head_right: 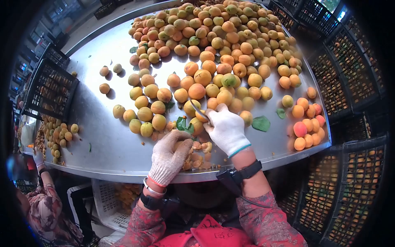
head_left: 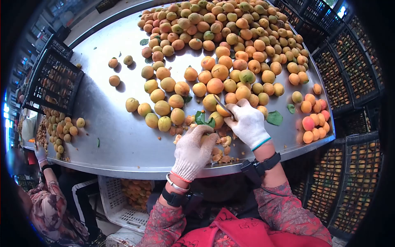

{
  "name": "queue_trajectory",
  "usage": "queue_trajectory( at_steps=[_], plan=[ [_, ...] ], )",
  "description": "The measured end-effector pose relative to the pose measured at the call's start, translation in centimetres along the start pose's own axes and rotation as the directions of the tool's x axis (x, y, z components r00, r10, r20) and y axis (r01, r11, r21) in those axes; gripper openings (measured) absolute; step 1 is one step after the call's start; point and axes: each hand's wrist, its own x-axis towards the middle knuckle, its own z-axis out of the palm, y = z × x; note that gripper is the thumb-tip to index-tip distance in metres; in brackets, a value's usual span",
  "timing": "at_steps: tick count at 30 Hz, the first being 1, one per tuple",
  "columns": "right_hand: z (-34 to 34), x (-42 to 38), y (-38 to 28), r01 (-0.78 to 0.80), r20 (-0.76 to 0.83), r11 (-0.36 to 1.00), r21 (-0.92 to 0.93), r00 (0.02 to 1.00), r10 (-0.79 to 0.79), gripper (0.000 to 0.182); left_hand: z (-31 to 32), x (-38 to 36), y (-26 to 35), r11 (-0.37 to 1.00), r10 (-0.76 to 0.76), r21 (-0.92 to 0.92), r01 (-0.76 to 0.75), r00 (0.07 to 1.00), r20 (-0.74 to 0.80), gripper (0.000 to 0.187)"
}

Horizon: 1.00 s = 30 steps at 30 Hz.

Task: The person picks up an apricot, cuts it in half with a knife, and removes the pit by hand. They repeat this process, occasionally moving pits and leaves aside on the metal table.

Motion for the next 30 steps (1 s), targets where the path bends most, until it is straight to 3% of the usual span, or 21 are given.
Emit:
queue_trajectory(
  at_steps=[3, 5, 7, 9, 10, 11, 12, 13, 14, 15, 16, 18, 19, 20, 21, 23, 26, 27, 29, 30],
  plan=[
    [0.1, 0.0, 0.0, -0.003, 0.036, 0.999, 0.033, 0.999, 0.002, 0.021, 0.0, -0.1, 0.1, 0.996, -0.075, -0.047, 0.076, 0.997, 0.035, 0.018],
    [0.1, -0.1, 0.1, 0.007, 0.013, 1.000, 0.026, 1.000, -0.008, 0.023, 0.0, 0.1, 0.1, 0.959, -0.214, -0.162, 0.231, 0.970, 0.116, 0.029],
    [-0.3, -0.4, -0.3, -0.077, -0.043, 0.918, 0.390, 0.994, 0.102, 0.028, -0.1, 0.3, 0.6, 0.947, -0.222, -0.213, 0.238, 0.970, 0.098, 0.030],
    [-1.7, -0.8, -2.5, -0.065, -0.005, 0.843, 0.534, 0.997, 0.081, 0.031, 0.6, 0.0, -0.1, 0.932, -0.238, -0.261, 0.252, 0.967, 0.086, 0.031],
    [-1.6, -1.1, -3.0, 0.082, -0.051, 0.862, 0.500, 0.997, -0.065, 0.033, 1.2, 0.1, -0.6, 0.738, -0.293, -0.599, 0.310, 0.947, 0.129, 0.031],
    [-1.5, -1.3, -3.4, 0.226, -0.093, 0.860, 0.457, 0.974, -0.207, 0.036, 1.7, 0.2, -0.9, 0.430, -0.324, -0.842, 0.326, 0.926, 0.193, 0.031],
    [-1.4, -1.8, -3.8, 0.181, -0.015, 0.845, 0.504, 0.980, -0.201, 0.040, 2.0, -0.1, -1.0, 0.306, -0.311, -0.885, 0.352, 0.915, 0.257, 0.033],
    [-1.5, -2.1, -3.9, 0.134, 0.062, 0.828, 0.545, 0.978, -0.199, 0.044, 1.8, -0.2, -0.6, 0.307, -0.303, -0.883, 0.356, 0.916, 0.264, 0.033],
    [-1.9, -2.1, -3.6, 0.151, 0.049, 0.760, 0.632, 0.971, -0.234, 0.042, 1.4, -0.5, -0.4, 0.642, -0.225, -0.713, 0.282, 0.958, 0.177, 0.033],
    [-2.2, -2.3, -3.1, 0.153, 0.046, 0.762, 0.629, 0.972, -0.233, 0.042, 1.0, -0.7, -0.1, 0.883, -0.116, -0.443, 0.156, 0.986, 0.116, 0.033],
    [-2.5, -2.4, -2.7, 0.039, 0.051, 0.676, 0.736, 0.992, -0.112, 0.037, 0.5, -0.8, 1.0, 0.679, -0.281, -0.639, 0.361, 0.932, 0.229, 0.033],
    [-4.4, -2.5, -1.8, -0.193, 0.146, 0.432, 0.881, 0.979, 0.140, 0.025, -0.1, -0.9, 1.1, 0.605, -0.281, -0.719, 0.343, 0.936, 0.210, 0.032],
    [-4.9, -2.2, -0.9, -0.220, 0.115, 0.388, 0.895, 0.954, 0.276, 0.023, -0.6, -1.0, 1.0, 0.525, -0.278, -0.790, 0.318, 0.941, 0.194, 0.031],
    [-5.4, -2.2, 0.3, -0.203, 0.046, 0.420, 0.884, 0.934, 0.354, 0.020, -1.2, -1.3, 0.9, 0.554, -0.263, -0.785, 0.276, 0.953, 0.150, 0.031],
    [-5.6, -2.1, 1.4, -0.195, 0.061, 0.274, 0.942, 0.901, 0.429, 0.024, -2.1, -2.1, 0.8, 0.482, -0.241, -0.844, 0.233, 0.962, 0.128, 0.031],
    [-6.5, -2.1, 3.1, -0.138, 0.015, 0.198, 0.970, 0.854, 0.520, 0.026, -5.3, -4.3, 1.2, 0.625, -0.260, -0.744, 0.237, 0.962, 0.088, 0.034],
    [-6.8, -2.3, 4.3, -0.062, 0.005, 0.086, 0.994, 0.836, 0.548, 0.027, -10.0, -9.1, 0.8, 0.709, -0.415, -0.649, 0.275, 0.907, -0.069, 0.028],
    [-6.7, -2.6, 4.8, -0.113, 0.047, 0.091, 0.989, 0.843, 0.537, 0.028, -11.9, -10.8, 0.7, 0.684, -0.511, -0.625, 0.375, 0.859, -0.044, 0.027],
    [-6.8, -2.9, 4.3, -0.165, 0.099, 0.086, 0.983, 0.855, 0.509, 0.029, -14.4, -14.2, -2.3, 0.810, -0.495, -0.432, 0.397, 0.857, -0.141, 0.024],
    [-7.0, -3.0, 3.5, -0.206, 0.086, 0.170, 0.964, 0.842, 0.533, 0.028, -15.1, -15.6, -2.9, 0.825, -0.537, -0.313, 0.471, 0.826, -0.171, 0.023]
  ],
)
